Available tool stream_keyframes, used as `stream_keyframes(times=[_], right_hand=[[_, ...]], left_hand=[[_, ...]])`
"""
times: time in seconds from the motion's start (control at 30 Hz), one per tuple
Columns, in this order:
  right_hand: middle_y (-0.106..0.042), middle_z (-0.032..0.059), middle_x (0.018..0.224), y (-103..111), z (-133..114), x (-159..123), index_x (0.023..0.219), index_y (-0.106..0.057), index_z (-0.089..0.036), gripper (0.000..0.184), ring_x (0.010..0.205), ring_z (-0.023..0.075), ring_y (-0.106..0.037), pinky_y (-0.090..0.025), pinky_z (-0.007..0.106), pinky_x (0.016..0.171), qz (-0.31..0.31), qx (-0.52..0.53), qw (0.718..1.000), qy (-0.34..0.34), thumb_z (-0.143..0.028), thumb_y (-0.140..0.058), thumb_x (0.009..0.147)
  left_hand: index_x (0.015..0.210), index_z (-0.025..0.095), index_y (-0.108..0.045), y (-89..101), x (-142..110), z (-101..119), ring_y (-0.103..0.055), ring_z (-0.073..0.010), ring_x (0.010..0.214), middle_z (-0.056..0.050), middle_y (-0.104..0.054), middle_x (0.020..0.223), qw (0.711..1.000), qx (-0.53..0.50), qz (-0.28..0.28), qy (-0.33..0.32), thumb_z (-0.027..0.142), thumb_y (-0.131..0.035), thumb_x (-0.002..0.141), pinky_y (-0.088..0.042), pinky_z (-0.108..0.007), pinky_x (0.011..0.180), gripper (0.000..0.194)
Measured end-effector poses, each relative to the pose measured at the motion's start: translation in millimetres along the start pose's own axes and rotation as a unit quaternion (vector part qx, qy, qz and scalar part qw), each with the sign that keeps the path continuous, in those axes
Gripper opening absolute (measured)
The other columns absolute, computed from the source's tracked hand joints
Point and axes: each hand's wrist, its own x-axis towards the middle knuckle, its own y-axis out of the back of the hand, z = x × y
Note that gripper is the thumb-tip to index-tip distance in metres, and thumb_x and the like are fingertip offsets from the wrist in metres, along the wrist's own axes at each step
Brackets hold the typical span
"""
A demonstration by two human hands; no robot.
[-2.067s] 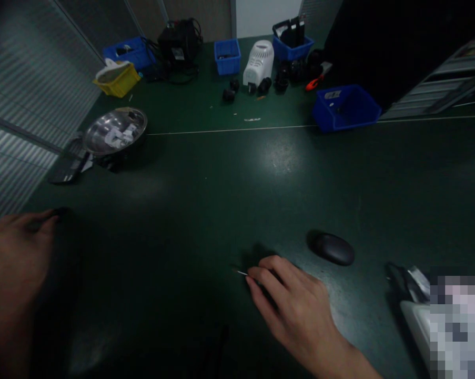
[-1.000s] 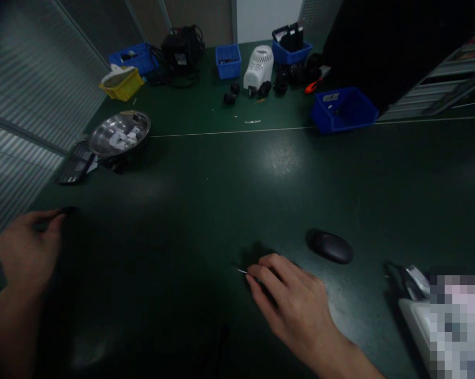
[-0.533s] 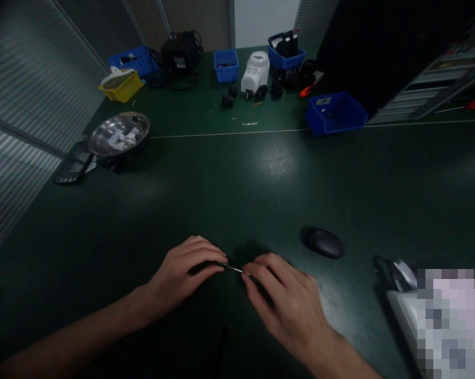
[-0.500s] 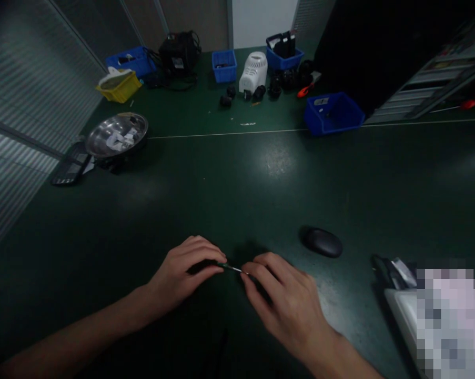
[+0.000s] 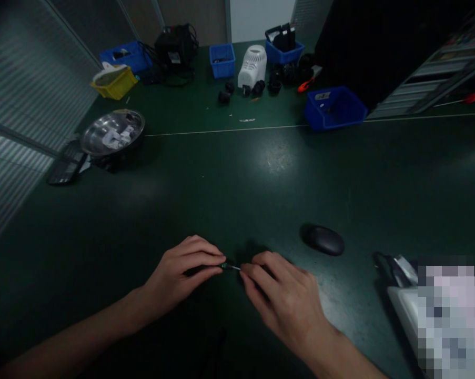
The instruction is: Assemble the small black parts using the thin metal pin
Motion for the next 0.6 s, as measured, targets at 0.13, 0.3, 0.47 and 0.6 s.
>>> stream_keyframes(times=[0.13,0.3,0.47,0.6], right_hand=[[-0.07,0.0045,0.097,0,-1,1,0.107,-0.072,-0.021,0.017,0.082,0.0131,-0.067,-0.049,0.024,0.07,0.002,-0.004,1.0,0.005,-0.021,-0.055,0.104],[-0.069,0.004,0.097,-2,-1,1,0.107,-0.072,-0.021,0.017,0.08,0.0124,-0.066,-0.049,0.024,0.07,-0.003,-0.01,1.0,0.009,-0.021,-0.055,0.104],[-0.068,0.0042,0.097,-7,-3,3,0.108,-0.07,-0.02,0.017,0.08,0.0123,-0.065,-0.049,0.024,0.07,-0.005,-0.01,1.0,0.023,-0.02,-0.053,0.105],[-0.067,0.0041,0.096,-11,-6,6,0.107,-0.069,-0.019,0.017,0.078,0.0131,-0.064,-0.049,0.025,0.069,-0.014,-0.008,0.999,0.029,-0.02,-0.052,0.105]], left_hand=[[0.12,0.02,-0.073,-0.9,-1,-2,-0.065,-0.0175,0.101,-0.006,-0.073,0.111,1.0,0.01,0.002,-0.012,0.02,-0.066,0.099,-0.05,-0.033,0.089,0.023],[0.121,0.02,-0.073,-3.2,-2,-3,-0.064,-0.0168,0.099,-0.005,-0.074,0.11,0.999,0.012,0.013,-0.027,0.018,-0.067,0.098,-0.05,-0.033,0.087,0.023],[0.122,0.02,-0.072,-5.8,-3,-5,-0.064,-0.0166,0.099,-0.005,-0.074,0.11,0.998,0.028,0.025,-0.05,0.015,-0.066,0.098,-0.052,-0.033,0.087,0.025],[0.127,0.019,-0.069,-6.9,-5,-5,-0.064,-0.0176,0.1,-0.006,-0.074,0.113,0.995,0.064,0.019,-0.07,0.013,-0.064,0.099,-0.054,-0.033,0.086,0.029]])
